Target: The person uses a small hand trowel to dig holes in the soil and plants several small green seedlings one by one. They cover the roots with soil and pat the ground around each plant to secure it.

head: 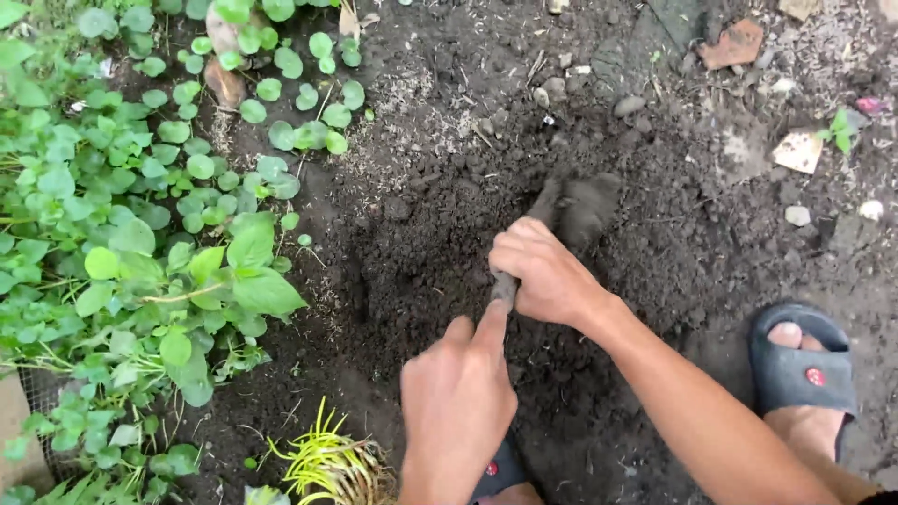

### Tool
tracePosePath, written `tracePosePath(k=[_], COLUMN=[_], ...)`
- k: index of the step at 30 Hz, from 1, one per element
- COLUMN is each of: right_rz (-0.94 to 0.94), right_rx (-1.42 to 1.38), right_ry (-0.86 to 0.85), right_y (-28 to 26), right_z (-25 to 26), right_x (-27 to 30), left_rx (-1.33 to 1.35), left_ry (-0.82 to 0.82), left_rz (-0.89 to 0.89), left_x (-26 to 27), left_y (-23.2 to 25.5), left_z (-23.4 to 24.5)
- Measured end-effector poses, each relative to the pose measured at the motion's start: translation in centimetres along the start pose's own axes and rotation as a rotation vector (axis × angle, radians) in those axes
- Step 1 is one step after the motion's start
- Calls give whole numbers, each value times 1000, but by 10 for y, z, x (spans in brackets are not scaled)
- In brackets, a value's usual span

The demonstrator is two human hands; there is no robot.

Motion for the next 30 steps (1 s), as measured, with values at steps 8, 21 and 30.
tracePosePath(k=[8, 21, 30], right_rz=[38, -58, 28], right_rx=[-81, -19, 60], right_ry=[103, 113, 472], right_y=[-22, 61, -47], right_z=[38, -6, 23], right_x=[-3, 56, -29], left_rx=[-125, -77, -287], left_ry=[76, -174, 171], left_rz=[-74, -50, 6], left_x=[0, -42, 7], left_y=[36, 50, 10], left_z=[27, -44, 48])
Point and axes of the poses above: each hand's wrist, its own x-axis away from the middle knuckle, its own z-axis out of the back of the hand, y = z × x, the point moved 2 cm from there along -x, towards the middle knuckle, and after that the axes turned 3 degrees about x, right-handed, at the moved point
